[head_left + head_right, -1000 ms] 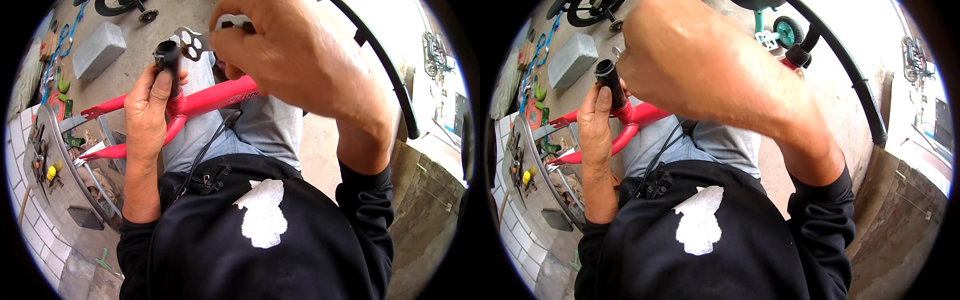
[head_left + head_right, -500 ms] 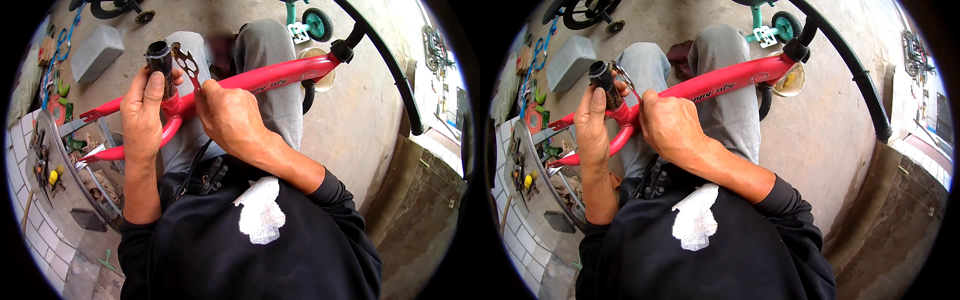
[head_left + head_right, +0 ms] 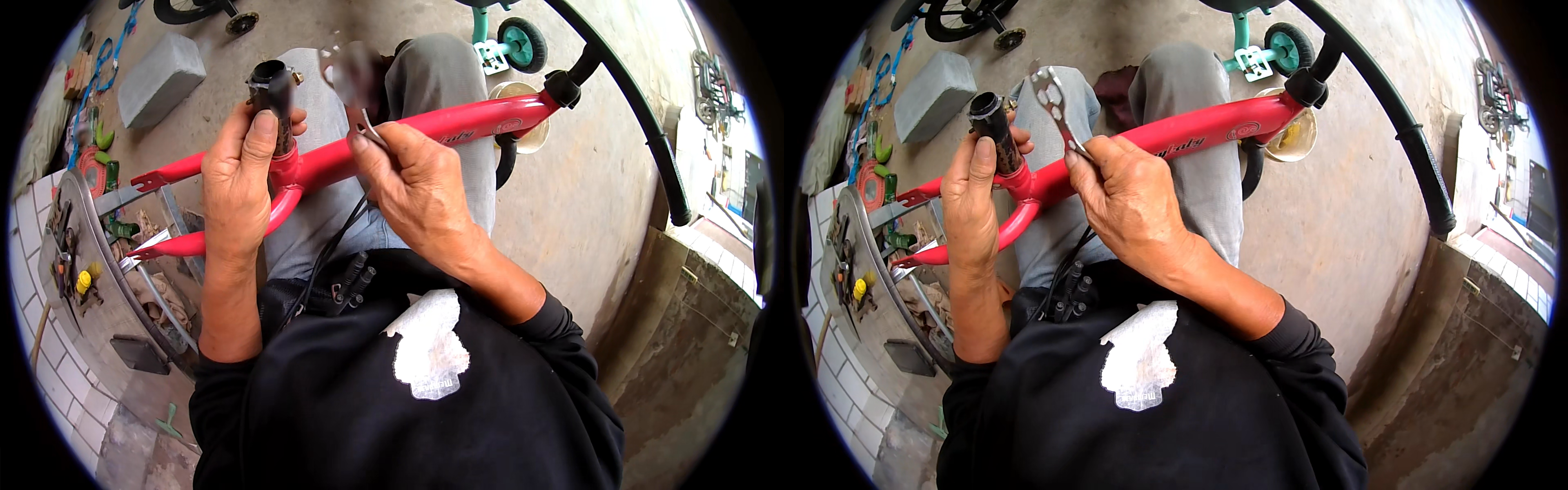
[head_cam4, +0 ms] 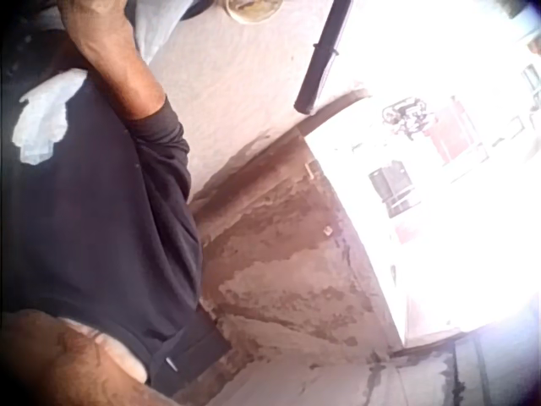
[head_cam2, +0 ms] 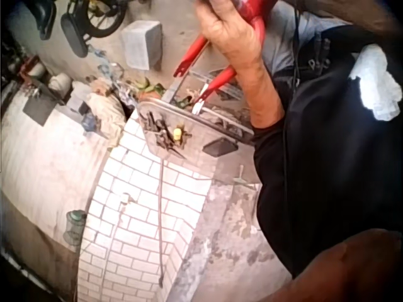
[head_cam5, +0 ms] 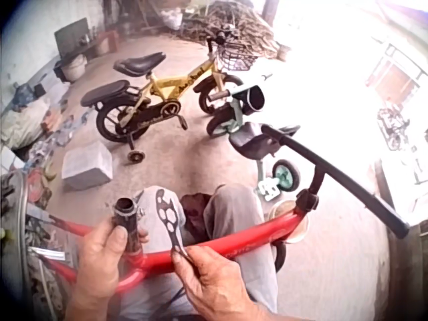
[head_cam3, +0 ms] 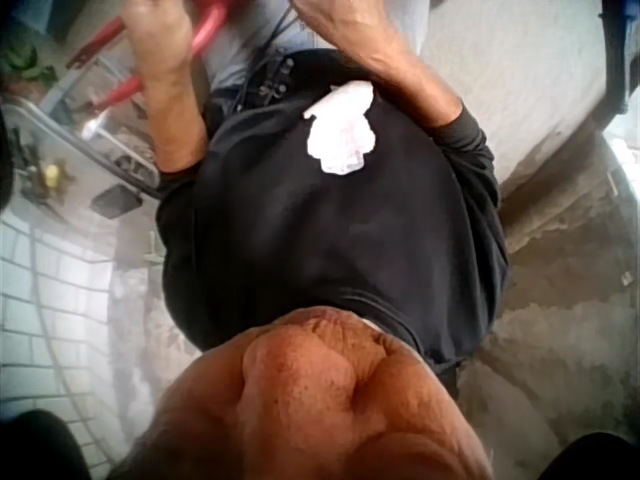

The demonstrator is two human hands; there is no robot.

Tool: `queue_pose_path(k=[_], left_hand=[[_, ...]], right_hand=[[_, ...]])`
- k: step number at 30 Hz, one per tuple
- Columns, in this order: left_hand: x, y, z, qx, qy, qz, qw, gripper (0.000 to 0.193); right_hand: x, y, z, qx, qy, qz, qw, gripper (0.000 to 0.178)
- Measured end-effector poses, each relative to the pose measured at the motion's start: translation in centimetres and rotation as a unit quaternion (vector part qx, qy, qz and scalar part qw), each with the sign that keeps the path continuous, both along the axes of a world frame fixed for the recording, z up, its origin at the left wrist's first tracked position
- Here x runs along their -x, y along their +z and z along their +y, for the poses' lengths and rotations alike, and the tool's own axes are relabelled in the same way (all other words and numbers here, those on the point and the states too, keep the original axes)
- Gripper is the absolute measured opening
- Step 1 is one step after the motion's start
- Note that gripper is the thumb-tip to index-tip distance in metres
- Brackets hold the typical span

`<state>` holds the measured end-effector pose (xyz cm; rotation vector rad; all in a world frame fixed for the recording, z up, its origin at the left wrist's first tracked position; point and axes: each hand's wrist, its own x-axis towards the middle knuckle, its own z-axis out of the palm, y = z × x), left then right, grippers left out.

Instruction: The person sits on the floor and uses a wrench to tighten a bolt on the head tube of a red bicycle frame. The person holds the frame between their legs and rotates the wrench repeatedly to secure the component.

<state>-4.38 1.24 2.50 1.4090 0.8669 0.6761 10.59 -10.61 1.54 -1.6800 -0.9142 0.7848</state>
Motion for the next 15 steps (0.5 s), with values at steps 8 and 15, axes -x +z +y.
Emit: queue_pose_path(k=[8,15], left_hand=[[-0.2,-0.1,0.1,0.004,0.000,-0.003,1.000,0.045],[-0.2,-0.1,0.1,0.007,0.002,-0.007,1.000,0.044]], right_hand=[[-2.5,4.6,0.4,0.013,0.008,0.024,1.000,0.012],[-3.7,6.2,1.0,0.059,0.087,-0.020,0.994,0.019]])
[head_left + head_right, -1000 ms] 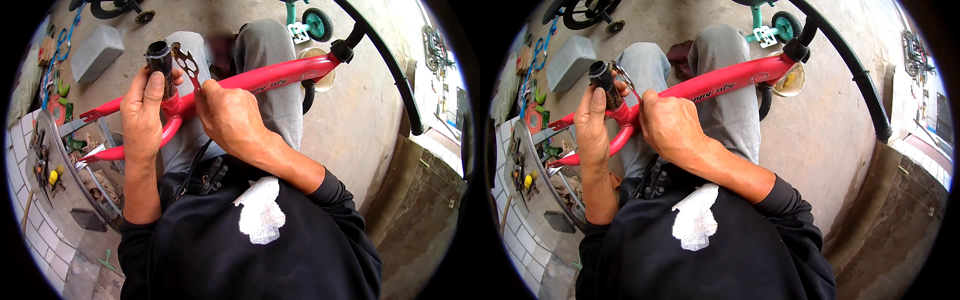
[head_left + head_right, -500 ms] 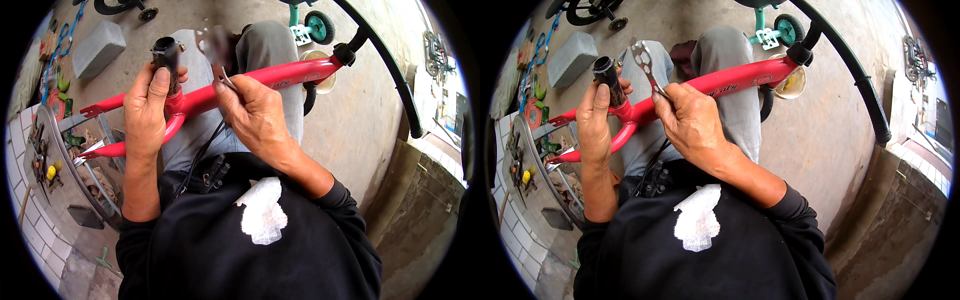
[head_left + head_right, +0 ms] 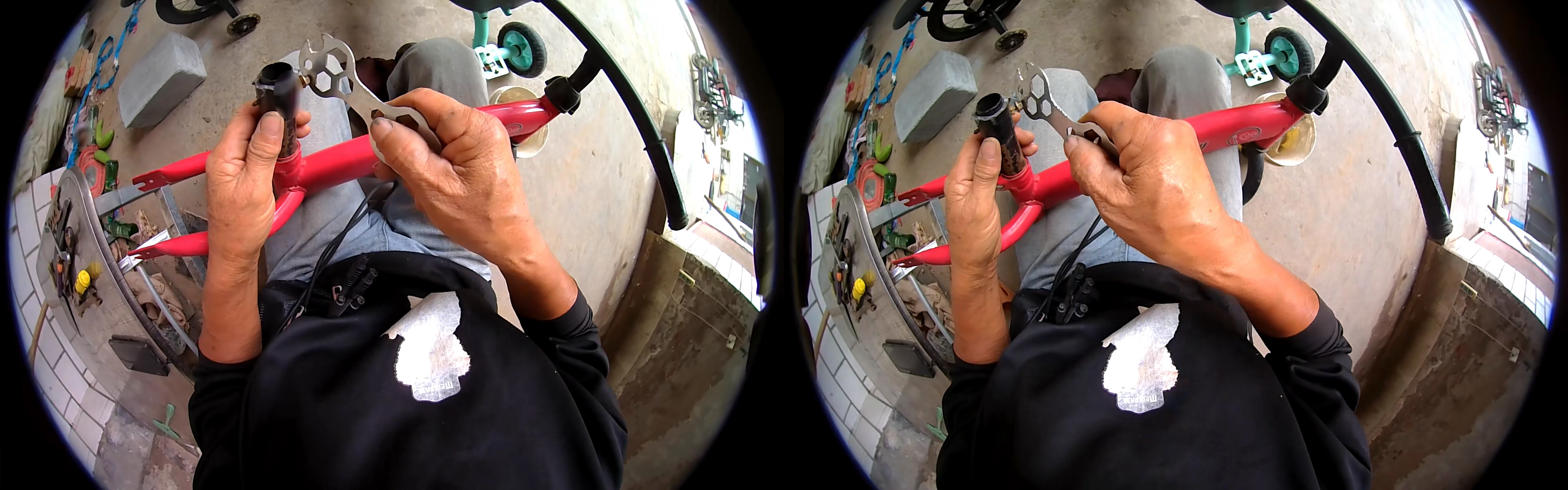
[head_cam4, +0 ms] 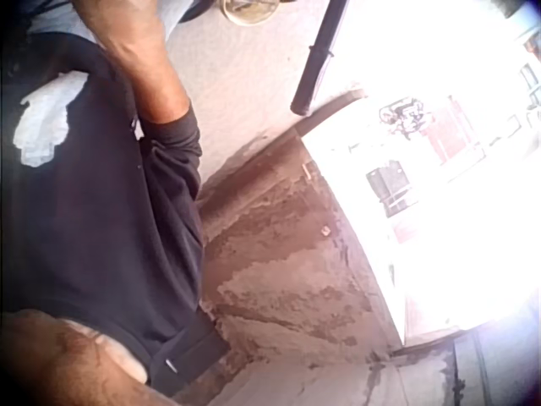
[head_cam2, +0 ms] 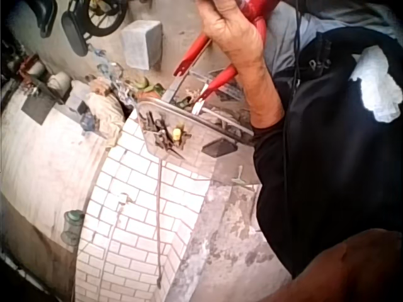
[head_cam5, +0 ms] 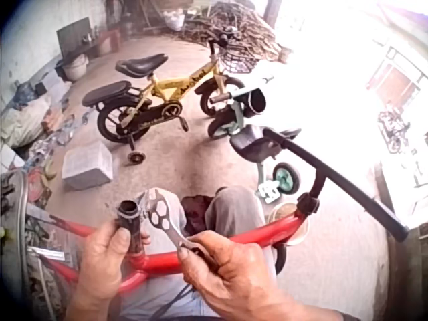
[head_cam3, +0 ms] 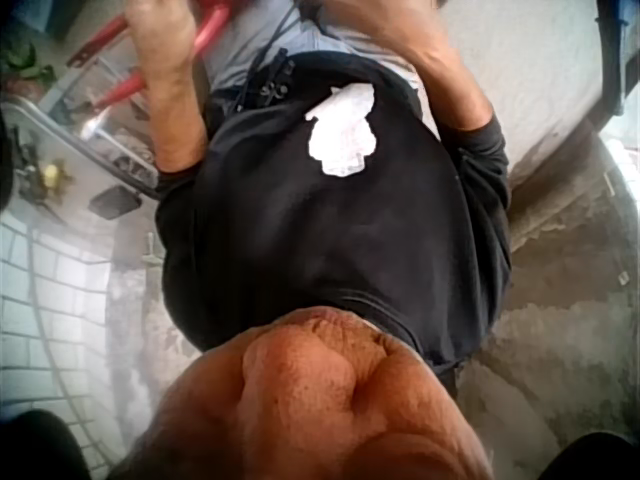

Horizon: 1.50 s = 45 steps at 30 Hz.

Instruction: The person sits on the floor and uses a wrench to tighten a bolt on the head tube of a red bicycle frame. The person holds the frame between their legs and rotates the wrench repeatedly to secure the component.

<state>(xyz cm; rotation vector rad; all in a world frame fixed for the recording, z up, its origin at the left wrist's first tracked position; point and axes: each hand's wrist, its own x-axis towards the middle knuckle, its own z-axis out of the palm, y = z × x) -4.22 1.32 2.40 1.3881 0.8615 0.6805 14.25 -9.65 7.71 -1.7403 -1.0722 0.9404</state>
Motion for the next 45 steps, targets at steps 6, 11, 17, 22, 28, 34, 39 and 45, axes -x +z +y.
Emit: queue_pose_path(k=[6,11,17,22,28,34,39,45], left_hand=[[0.0,0.1,-0.1,0.003,0.001,0.001,1.000,0.043],[0.1,0.1,0.0,0.003,-0.002,0.003,1.000,0.042],[0.1,0.2,0.0,0.001,-0.003,0.011,1.000,0.042],[0.2,0.1,0.0,0.007,-0.005,0.008,1.000,0.042],[0.1,-0.1,0.1,0.003,0.009,-0.010,1.000,0.038],[0.2,0.1,0.0,-0.004,0.007,0.001,1.000,0.040],[0.3,0.2,0.2,0.007,-0.005,0.000,1.000,0.042],[0.3,0.4,0.3,0.001,-0.004,0.001,1.000,0.042]], right_hand=[[-1.1,1.2,0.6,0.000,0.050,-0.069,0.996,0.019],[-1.4,2.8,1.1,0.023,0.074,-0.072,0.994,0.020],[-1.9,3.1,1.1,0.013,0.089,-0.086,0.992,0.023],[-2.0,2.8,1.6,0.022,0.101,-0.102,0.989,0.024],[-2.6,3.2,2.0,0.013,0.120,-0.109,0.987,0.025],[-3.3,5.5,4.1,0.038,0.189,-0.195,0.962,0.025],[-4.7,11.0,7.7,0.136,0.337,-0.225,0.904,0.024],[-5.8,8.2,7.5,-0.180,0.431,-0.392,0.792,0.018]])
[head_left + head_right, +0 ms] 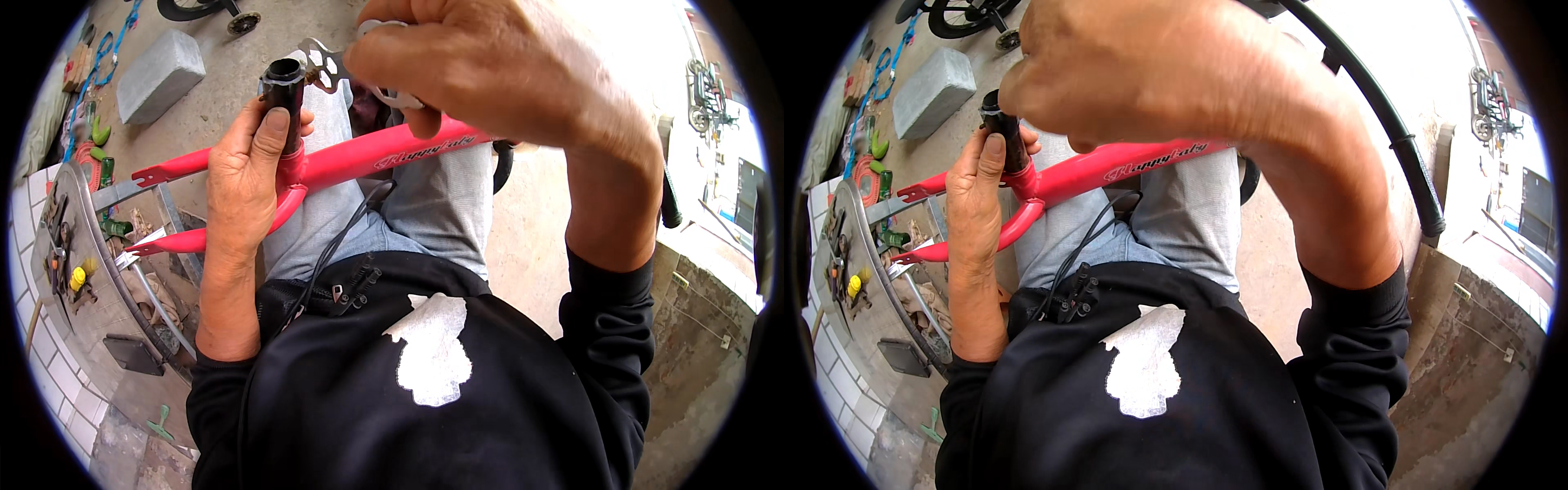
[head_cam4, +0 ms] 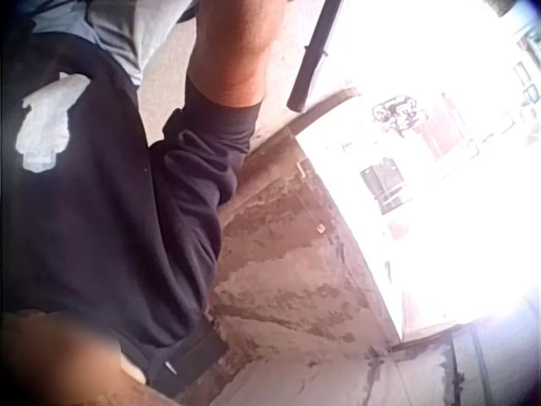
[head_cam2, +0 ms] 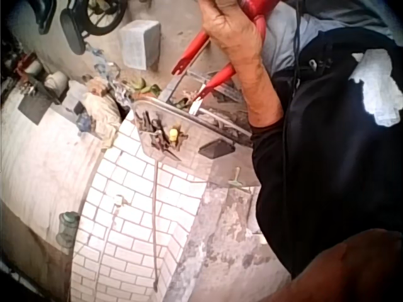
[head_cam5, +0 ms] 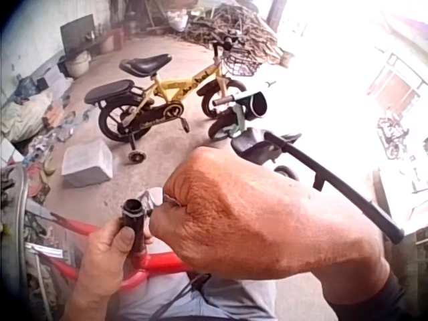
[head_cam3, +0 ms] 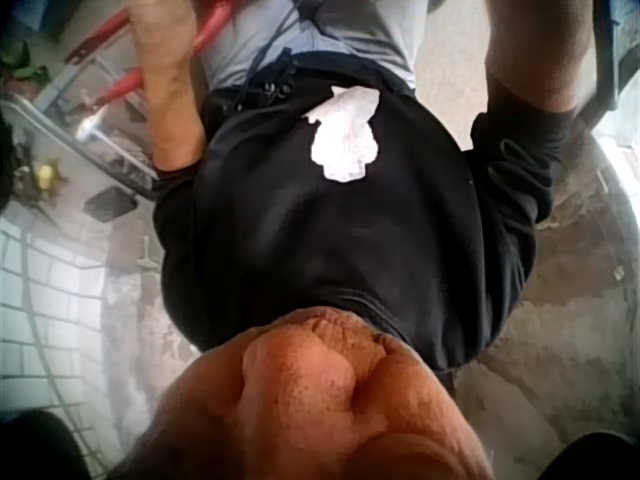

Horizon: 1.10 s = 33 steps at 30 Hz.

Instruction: The person sits on the floor and uses a wrench to tighten a bolt on the head tube of a red bicycle frame. The person holds the frame between their legs and rotates the wrench repeatedly to secure the component.

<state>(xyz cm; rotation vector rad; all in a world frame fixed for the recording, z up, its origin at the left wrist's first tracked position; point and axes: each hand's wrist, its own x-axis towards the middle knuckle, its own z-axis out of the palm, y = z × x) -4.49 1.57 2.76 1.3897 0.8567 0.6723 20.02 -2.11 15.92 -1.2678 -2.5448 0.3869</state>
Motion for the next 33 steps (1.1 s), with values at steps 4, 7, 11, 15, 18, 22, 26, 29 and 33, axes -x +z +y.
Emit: queue_pose_path(k=[4,7,11,15,18,22,26,29,33], left_hand=[[-0.1,-0.1,0.0,-0.010,0.012,0.003,1.000,0.041],[0.0,-0.3,0.1,0.000,0.012,-0.002,1.000,0.039],[-0.1,-0.7,0.2,0.007,0.007,-0.029,1.000,0.037],[-0.2,-0.7,0.1,-0.001,0.012,-0.012,1.000,0.035],[-0.1,-0.4,0.0,-0.016,-0.003,0.007,1.000,0.037],[-0.1,-0.4,-0.1,-0.015,-0.008,0.010,1.000,0.042],[-0.1,-0.5,-0.1,-0.013,-0.002,0.009,1.000,0.043],[0.0,-0.5,-0.1,0.009,-0.001,-0.007,1.000,0.048],[0.2,-0.4,0.1,0.030,0.007,-0.039,0.999,0.054]], right_hand=[[1.9,-3.0,-2.6,-0.069,-0.092,0.010,0.993,0.022],[4.3,-4.2,-5.3,0.091,-0.269,0.200,0.938,0.012],[7.3,-8.0,-7.8,0.097,-0.361,0.259,0.891,0.004],[9.3,-12.4,-8.1,0.034,-0.404,0.266,0.875,0.008],[10.9,-13.9,-8.0,0.085,-0.421,0.358,0.829,0.018],[12.3,-14.6,-8.4,0.045,-0.484,0.394,0.780,0.018],[11.5,-15.1,-9.1,-0.064,-0.509,0.283,0.810,0.017],[10.0,-14.6,-9.0,-0.083,-0.492,0.257,0.828,0.015],[8.4,-12.8,-8.4,-0.021,-0.491,0.370,0.788,0.011]])
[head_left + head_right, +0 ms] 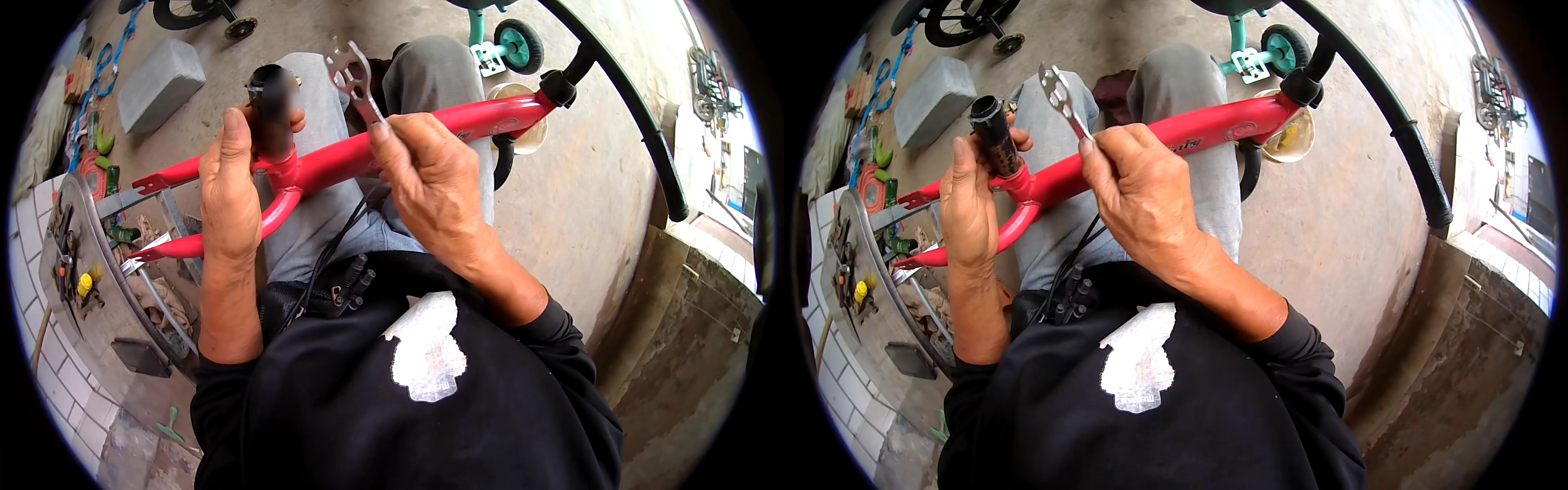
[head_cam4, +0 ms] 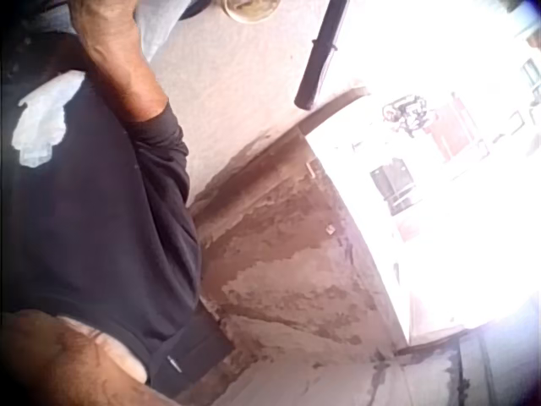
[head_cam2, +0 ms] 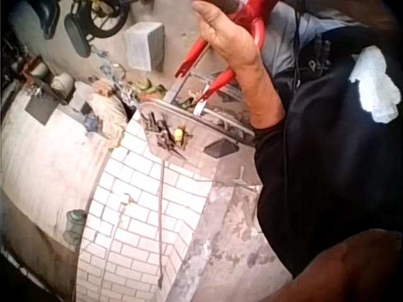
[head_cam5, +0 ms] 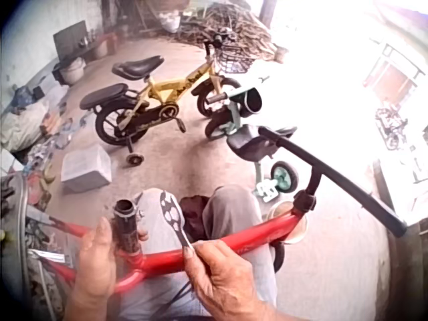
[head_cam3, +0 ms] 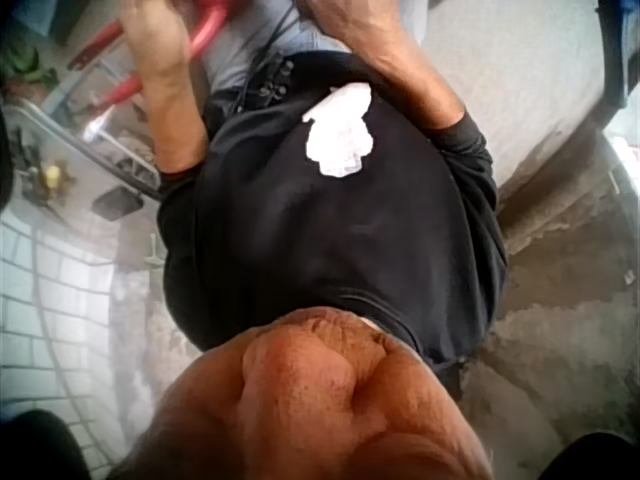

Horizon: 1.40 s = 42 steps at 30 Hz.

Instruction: The person sits on the floor and uses a wrench to tighten a bolt on the head tube of a red bicycle frame. The person holds the frame between their legs and rotates the wrench repeatedly to secure the component.

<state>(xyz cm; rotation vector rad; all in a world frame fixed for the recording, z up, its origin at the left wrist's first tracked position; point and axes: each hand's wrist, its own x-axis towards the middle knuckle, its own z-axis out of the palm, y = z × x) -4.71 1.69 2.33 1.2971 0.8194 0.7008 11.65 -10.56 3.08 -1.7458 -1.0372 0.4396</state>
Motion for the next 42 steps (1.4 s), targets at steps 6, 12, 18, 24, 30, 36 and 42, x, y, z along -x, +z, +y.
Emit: queue_pose_path(k=[6,12,18,24,30,36,42], left_hand=[[0.0,-0.1,0.1,0.026,0.000,0.006,1.000,0.055],[0.1,-0.1,0.3,0.030,-0.011,-0.002,0.999,0.054],[0.1,0.1,0.4,0.037,-0.013,0.002,0.999,0.054],[0.1,0.2,0.4,0.044,-0.015,0.005,0.999,0.054],[0.1,0.3,0.4,0.051,-0.009,0.002,0.999,0.054],[0.2,0.0,0.3,0.056,0.001,-0.009,0.998,0.054],[0.0,-0.3,0.4,0.045,-0.008,-0.015,0.999,0.054]], right_hand=[[-1.3,2.5,0.0,0.030,0.048,0.113,0.992,0.011],[-2.5,4.8,0.8,0.074,0.125,0.032,0.989,0.022],[-4.0,6.0,1.5,0.115,0.165,0.017,0.979,0.025],[-5.1,9.7,4.5,0.162,0.227,-0.134,0.951,0.024],[-5.9,11.8,4.8,0.106,0.265,-0.150,0.947,0.019],[-2.8,6.1,1.6,0.139,0.195,-0.069,0.968,0.015],[1.9,0.4,1.6,0.177,0.162,-0.094,0.966,0.012]])
